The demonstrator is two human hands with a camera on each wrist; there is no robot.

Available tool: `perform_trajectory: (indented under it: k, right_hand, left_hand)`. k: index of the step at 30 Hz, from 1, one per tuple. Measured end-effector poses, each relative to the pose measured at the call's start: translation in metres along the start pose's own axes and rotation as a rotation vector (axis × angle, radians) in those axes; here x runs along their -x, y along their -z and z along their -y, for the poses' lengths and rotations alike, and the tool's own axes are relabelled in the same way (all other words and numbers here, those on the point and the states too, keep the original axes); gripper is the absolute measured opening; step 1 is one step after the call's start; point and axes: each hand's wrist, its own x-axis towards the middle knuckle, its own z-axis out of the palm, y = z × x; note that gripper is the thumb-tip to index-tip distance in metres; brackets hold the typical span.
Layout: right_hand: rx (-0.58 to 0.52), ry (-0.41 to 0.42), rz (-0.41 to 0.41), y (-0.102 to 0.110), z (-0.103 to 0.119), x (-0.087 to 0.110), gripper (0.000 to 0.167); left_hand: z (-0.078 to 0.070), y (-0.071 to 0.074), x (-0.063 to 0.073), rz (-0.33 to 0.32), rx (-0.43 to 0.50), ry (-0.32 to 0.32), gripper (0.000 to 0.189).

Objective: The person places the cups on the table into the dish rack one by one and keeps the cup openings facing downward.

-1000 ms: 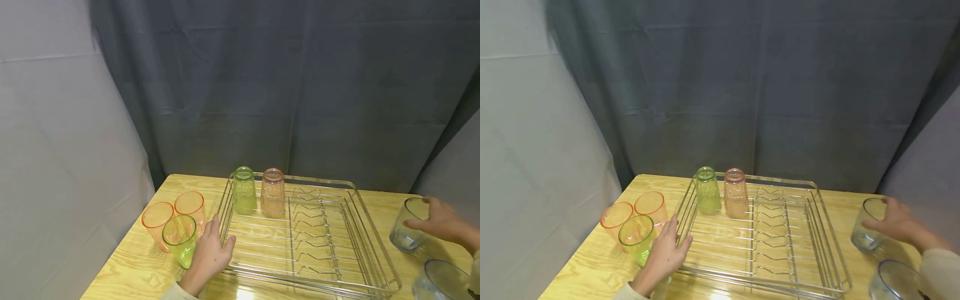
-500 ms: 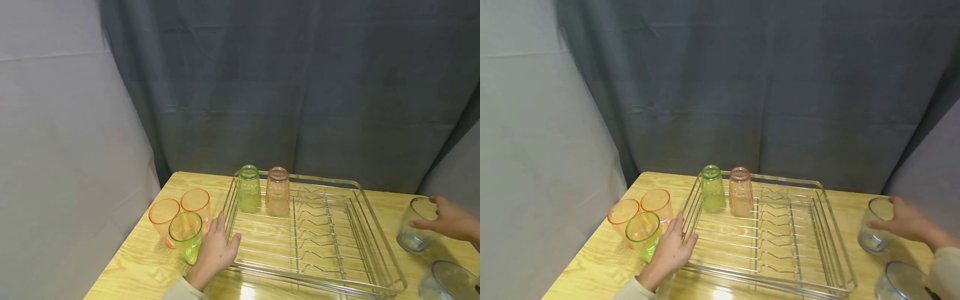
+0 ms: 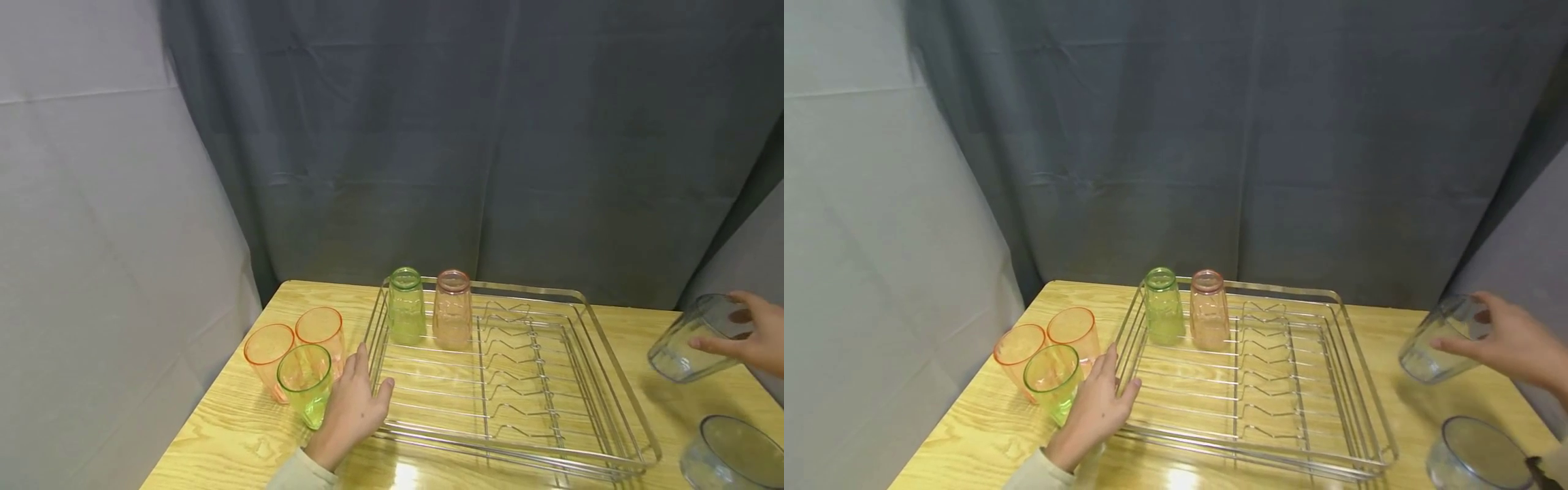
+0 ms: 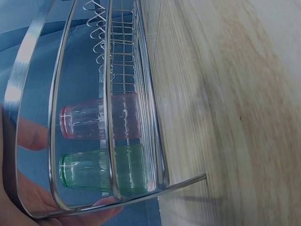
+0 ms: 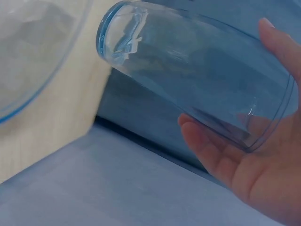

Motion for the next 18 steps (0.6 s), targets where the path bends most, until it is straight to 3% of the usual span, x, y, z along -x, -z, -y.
perform_trajectory:
  k: [3, 12, 18]
  right_hand:
    - [-0.066, 0.015, -0.113, 0.004, 0.003, 0.007, 0.115]
    - [-0.122, 0.041, -0.142, 0.010, 0.020, 0.021, 0.112]
    - [-0.169, 0.060, -0.210, 0.008, 0.014, 0.028, 0.113]
  left_hand:
    - [0.000, 0.000, 0.001, 0.003, 0.003, -0.003, 0.083]
    - [0.002, 0.001, 0.003, -0.016, -0.004, -0.004, 0.082]
    - [0.000, 0.001, 0.002, -0.007, 0.007, -0.006, 0.082]
